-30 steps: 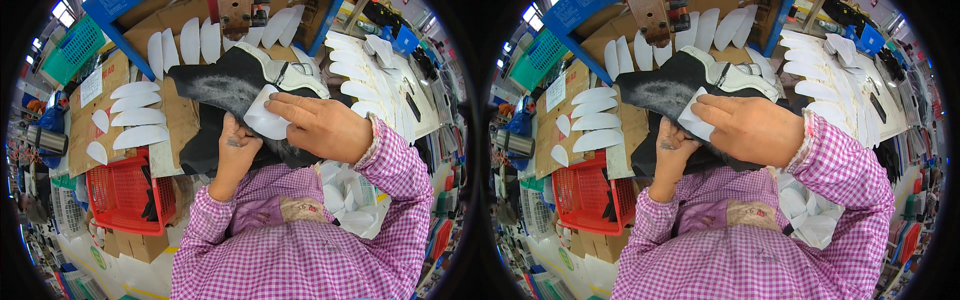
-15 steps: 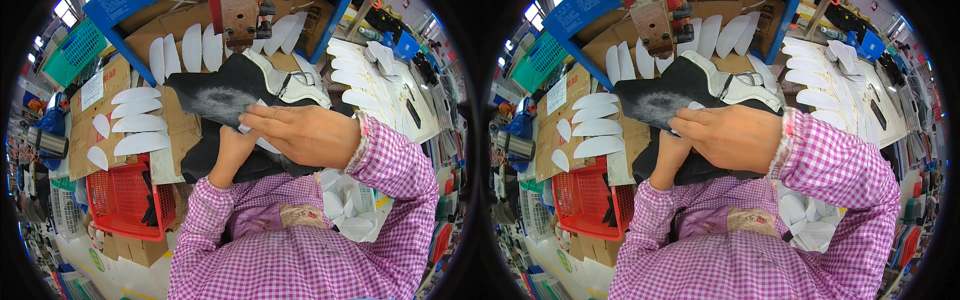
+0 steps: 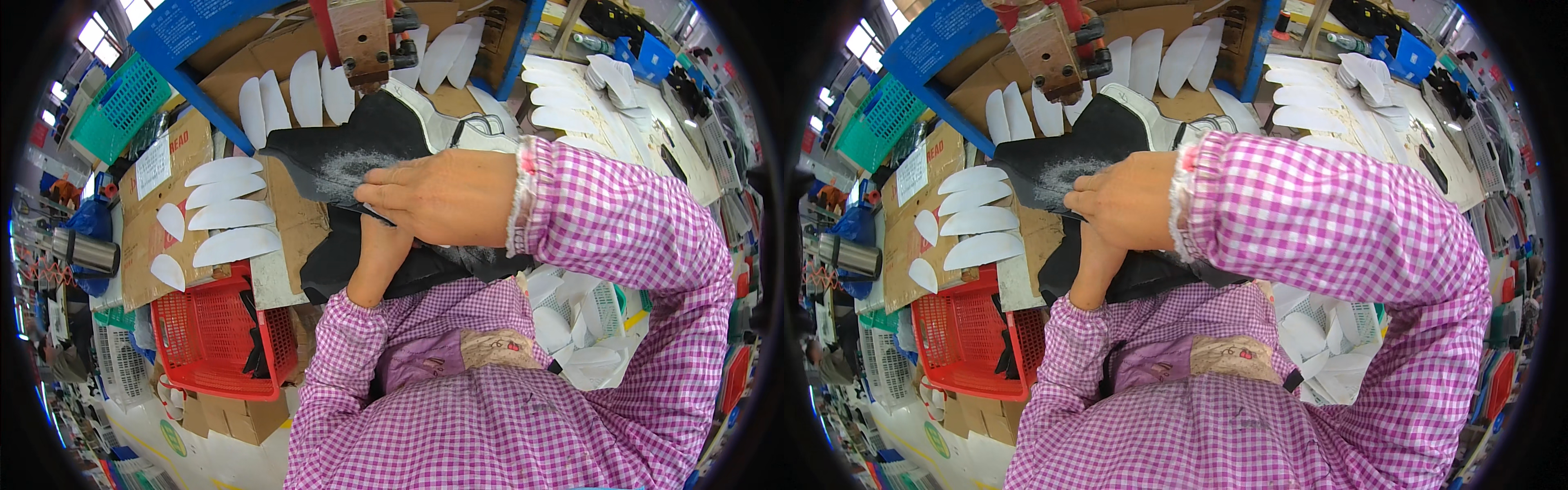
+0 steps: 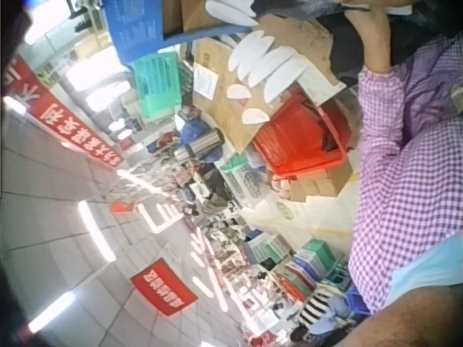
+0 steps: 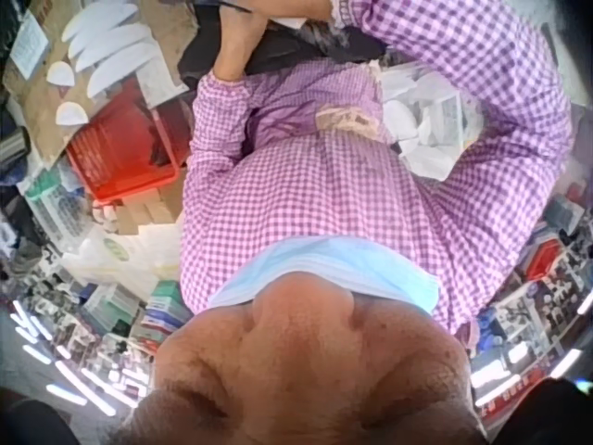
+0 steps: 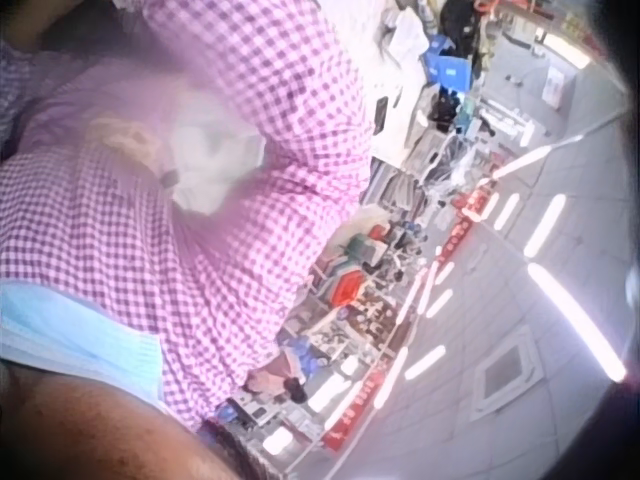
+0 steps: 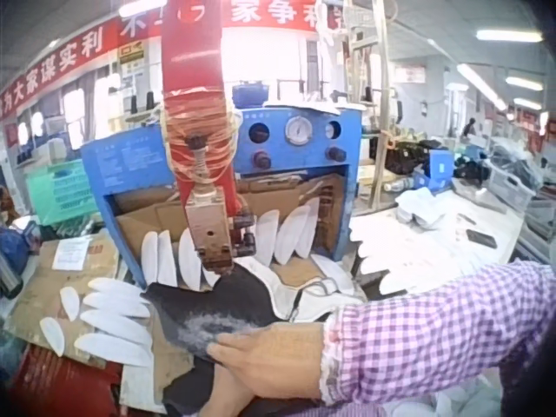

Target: The person retrieves black fabric pieces from a green basket, places them on a worktable, and repeatedly aligns white foam inserts onto the fabric pieces. The person handles the fabric and foam by hand, adjusting and repositioning them multiple times.

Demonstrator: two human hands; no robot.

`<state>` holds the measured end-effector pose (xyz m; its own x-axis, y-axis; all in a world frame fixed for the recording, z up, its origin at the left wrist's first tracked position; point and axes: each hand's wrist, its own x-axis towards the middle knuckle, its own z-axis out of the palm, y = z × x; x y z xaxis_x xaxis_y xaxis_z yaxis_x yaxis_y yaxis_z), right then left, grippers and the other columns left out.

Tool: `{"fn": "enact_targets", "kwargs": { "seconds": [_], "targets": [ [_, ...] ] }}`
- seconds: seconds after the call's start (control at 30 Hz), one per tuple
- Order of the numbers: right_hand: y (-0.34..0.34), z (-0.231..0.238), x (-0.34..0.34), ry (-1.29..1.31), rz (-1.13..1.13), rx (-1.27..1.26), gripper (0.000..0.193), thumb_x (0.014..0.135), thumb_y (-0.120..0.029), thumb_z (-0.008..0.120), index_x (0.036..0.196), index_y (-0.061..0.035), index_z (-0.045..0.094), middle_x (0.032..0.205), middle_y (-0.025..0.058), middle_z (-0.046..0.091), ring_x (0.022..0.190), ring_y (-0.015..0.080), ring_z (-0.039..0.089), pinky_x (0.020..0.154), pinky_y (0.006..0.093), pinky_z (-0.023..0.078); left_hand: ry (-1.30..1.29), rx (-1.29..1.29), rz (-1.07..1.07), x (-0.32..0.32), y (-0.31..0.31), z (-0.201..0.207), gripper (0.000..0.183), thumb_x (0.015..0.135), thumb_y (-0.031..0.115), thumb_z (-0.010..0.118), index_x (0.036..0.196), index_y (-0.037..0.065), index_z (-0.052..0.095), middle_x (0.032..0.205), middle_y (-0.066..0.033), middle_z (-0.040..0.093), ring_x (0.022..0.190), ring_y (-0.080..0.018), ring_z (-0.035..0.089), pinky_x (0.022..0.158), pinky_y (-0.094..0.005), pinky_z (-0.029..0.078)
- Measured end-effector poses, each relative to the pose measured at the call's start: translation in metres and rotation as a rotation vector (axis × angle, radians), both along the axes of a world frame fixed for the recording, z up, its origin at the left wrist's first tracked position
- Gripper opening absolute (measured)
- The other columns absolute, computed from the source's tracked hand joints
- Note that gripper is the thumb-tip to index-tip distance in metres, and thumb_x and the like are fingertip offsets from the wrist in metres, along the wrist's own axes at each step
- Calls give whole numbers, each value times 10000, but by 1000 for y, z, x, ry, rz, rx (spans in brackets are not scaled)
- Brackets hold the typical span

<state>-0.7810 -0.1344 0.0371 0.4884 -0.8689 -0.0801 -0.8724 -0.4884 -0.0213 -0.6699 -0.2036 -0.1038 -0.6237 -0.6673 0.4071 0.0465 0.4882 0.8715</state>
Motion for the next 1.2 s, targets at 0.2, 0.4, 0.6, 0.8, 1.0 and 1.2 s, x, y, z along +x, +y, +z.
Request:
{"fn": "enact_targets", "kwargs": {
  "seconds": [0.2,0.4,0.6,0.8,1.0,1.2],
  "targets": [
    [47,22,-20,0,-23,-423,763,589,-328,771,1241,-15,527,1426,163,397,1306,291,414,1069,402,367,353,880,135,33,-1,7,454,786,-47,638,1217,-34,494,1147,-134,581,1022,-261,590,878,-355,485],
    [107,-54,10,-1050,-404,484,560,781,-381,716,1166,-4,566,1032,130,657,899,223,651,733,361,541,599,854,285,62,-10,19,355,853,9,591,1191,-57,506,1138,-161,582,1045,-263,589,931,-397,480],
    [101,-141,47,-2481,-764,360,492,985,-417,423,1172,28,521,921,130,644,723,181,618,570,243,465,661,833,195,56,31,24,356,879,40,577,1205,-81,497,1172,-166,568,1081,-260,565,967,-403,450],
    [99,-133,0,-2012,-1060,0,315,995,-330,436,967,-43,563,752,73,607,657,147,569,531,245,395,299,361,258,54,55,17,257,913,50,546,1120,-101,536,1029,-171,595,798,-230,618,646,-334,530],
    [99,-130,-6,-2260,-986,-211,363,944,-313,549,1199,-57,520,1108,51,608,971,167,597,807,317,482,179,234,245,58,66,12,309,936,129,547,1159,-84,536,1101,-169,581,859,-233,614,715,-312,516],
    [99,-139,14,-2521,-803,-145,373,967,-282,516,1268,-64,485,1272,79,545,1128,206,542,952,370,441,58,290,329,49,65,-2,377,952,181,538,1238,-60,498,1158,-128,575,962,-190,580,772,-281,484]
  ]
}}
